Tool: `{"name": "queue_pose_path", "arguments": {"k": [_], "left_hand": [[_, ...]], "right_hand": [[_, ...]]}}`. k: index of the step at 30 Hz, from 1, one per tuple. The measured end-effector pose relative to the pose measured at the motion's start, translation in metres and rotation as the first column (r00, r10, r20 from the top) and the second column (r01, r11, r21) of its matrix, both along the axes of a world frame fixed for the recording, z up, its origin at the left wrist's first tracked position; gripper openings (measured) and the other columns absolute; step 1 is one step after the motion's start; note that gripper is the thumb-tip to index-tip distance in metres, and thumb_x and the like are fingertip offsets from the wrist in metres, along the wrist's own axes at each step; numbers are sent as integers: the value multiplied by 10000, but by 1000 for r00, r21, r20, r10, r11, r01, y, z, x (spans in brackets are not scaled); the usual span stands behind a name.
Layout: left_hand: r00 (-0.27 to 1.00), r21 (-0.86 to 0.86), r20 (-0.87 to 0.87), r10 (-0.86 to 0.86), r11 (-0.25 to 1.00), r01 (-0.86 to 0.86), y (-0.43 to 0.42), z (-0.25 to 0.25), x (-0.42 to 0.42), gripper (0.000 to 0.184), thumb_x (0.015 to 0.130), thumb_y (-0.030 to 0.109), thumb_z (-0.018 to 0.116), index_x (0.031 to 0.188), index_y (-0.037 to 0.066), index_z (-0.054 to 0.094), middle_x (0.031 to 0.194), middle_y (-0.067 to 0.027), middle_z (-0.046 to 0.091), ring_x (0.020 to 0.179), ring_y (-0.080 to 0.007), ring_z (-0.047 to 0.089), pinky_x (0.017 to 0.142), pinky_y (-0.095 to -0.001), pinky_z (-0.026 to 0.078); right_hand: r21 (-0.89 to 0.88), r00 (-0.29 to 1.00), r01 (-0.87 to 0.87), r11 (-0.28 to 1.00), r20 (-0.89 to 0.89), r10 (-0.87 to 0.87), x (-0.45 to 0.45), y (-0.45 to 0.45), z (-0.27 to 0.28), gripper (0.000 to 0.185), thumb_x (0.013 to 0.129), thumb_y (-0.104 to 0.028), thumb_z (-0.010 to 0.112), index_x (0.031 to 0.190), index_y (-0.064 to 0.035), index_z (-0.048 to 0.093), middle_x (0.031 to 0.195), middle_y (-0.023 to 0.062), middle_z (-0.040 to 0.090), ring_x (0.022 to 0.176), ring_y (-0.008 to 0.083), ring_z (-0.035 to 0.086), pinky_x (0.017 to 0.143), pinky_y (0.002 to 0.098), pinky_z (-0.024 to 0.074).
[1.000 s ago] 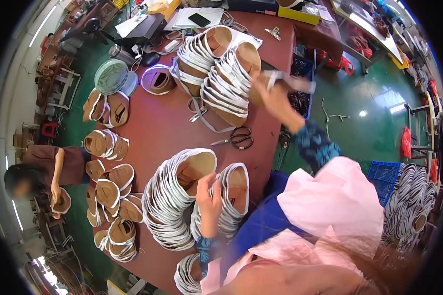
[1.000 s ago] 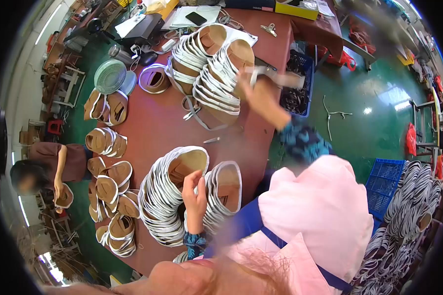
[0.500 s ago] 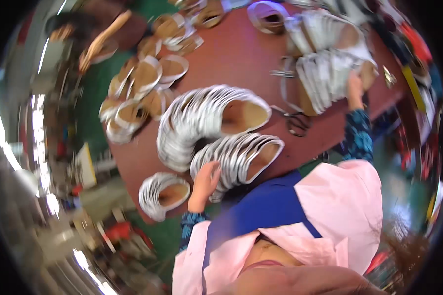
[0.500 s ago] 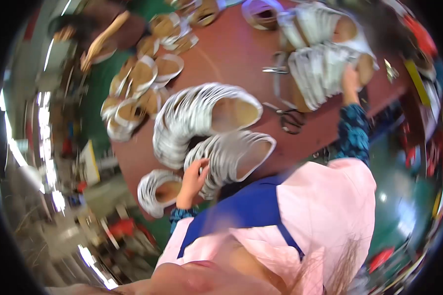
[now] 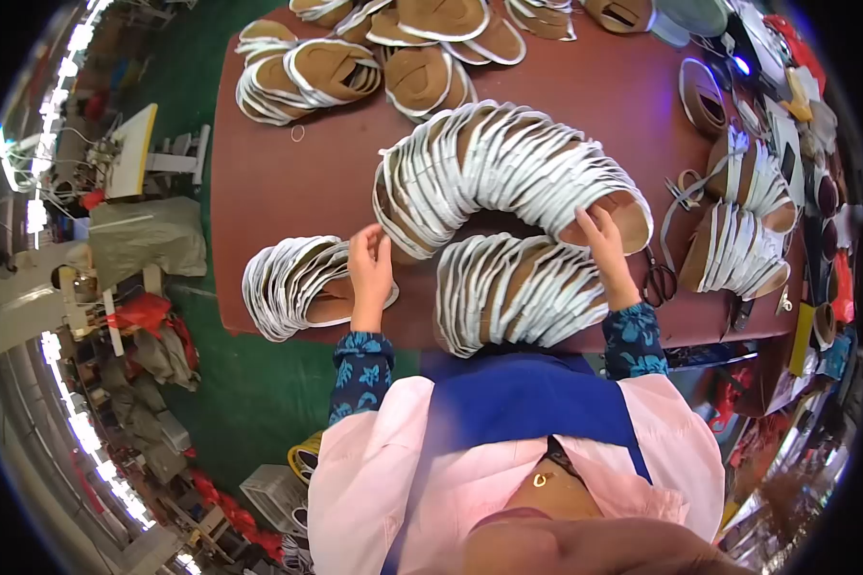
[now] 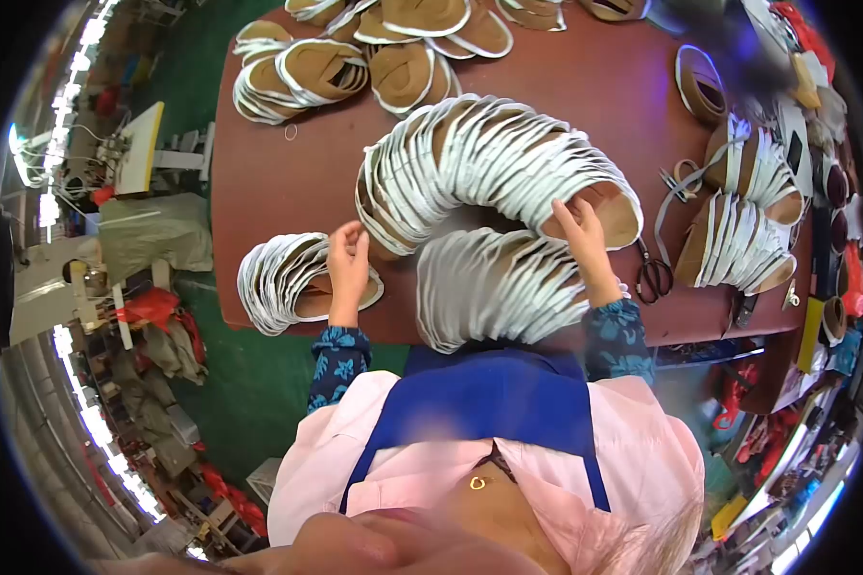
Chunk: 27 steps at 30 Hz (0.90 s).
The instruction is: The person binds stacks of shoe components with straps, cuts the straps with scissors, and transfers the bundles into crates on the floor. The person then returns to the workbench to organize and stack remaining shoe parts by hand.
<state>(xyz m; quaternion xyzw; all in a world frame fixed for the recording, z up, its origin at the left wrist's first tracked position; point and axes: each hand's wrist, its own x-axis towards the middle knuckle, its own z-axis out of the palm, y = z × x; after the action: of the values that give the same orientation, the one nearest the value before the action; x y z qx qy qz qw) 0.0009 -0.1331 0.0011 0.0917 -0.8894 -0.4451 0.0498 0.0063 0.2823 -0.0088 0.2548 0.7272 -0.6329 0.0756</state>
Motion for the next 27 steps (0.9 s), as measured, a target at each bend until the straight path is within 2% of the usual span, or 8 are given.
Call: {"name": "queue_pose_path", "arguments": {"k": [2,5,9,13,18,21,26,27], "left_hand": [[998,114,-14,65,991,-63,-17,-14,-26,300,945,137,667,1211,13,604,1162,-133,607,1051,-245,634,898,-360,523],[993,218,-38,108,971,-97,-32,-36,-57,343,942,156,681,1232,0,586,1192,-148,608,1088,-262,630,928,-361,517],[997,360,33,63,930,-71,-40,-50,-86,398,938,196,697,1260,1,567,1214,-161,615,1089,-271,632,926,-382,516],[979,-13,-67,-193,981,192,-39,-36,-103,478,867,94,668,1317,5,533,1285,-201,555,1218,-359,525,1006,-453,455],[850,-226,-135,-509,851,474,-36,-13,-119,739,785,-109,522,1438,239,529,1451,-178,414,1262,-423,461,1066,-489,412],[779,-384,-119,-616,752,536,-34,-13,-124,678,780,-112,530,1376,206,595,1450,-178,418,1255,-409,474,1058,-483,422],[890,-319,-164,-425,877,360,-14,-11,-130,170,871,227,696,975,102,648,1346,-173,528,1196,-375,529,922,-472,493],[910,-325,-134,-393,884,335,-6,-6,-131,191,867,255,709,946,96,637,1336,-173,534,1191,-375,532,916,-472,494]], "right_hand": [[-75,988,61,995,144,-50,-15,-35,-3,646,935,-405,712,1313,81,518,1301,201,600,1196,229,567,953,301,459],[160,972,231,960,-69,-223,-21,-62,-45,679,942,-390,704,1340,107,467,1350,214,553,1249,254,517,1051,331,397],[180,935,310,933,-235,-266,-26,-76,-47,712,964,-325,675,1415,135,370,1461,223,458,1347,278,432,1134,353,306],[107,902,355,929,-299,-311,-28,-86,-44,738,977,-283,644,1476,134,295,1531,228,381,1408,297,370,1174,365,247],[199,916,358,912,-265,-301,-26,-81,-59,691,998,-236,601,1518,80,273,1561,179,363,1422,281,361,1181,360,247],[218,914,357,908,-284,-291,-29,-88,-49,683,999,-239,598,1513,81,283,1557,181,367,1418,282,365,1178,359,251],[166,900,364,916,-314,-301,-31,-91,-43,707,996,-247,610,1516,90,272,1544,205,379,1409,289,378,1178,361,248],[157,905,360,920,-300,-303,-30,-89,-43,702,995,-248,610,1515,88,277,1540,202,384,1405,287,382,1176,360,251]]}}
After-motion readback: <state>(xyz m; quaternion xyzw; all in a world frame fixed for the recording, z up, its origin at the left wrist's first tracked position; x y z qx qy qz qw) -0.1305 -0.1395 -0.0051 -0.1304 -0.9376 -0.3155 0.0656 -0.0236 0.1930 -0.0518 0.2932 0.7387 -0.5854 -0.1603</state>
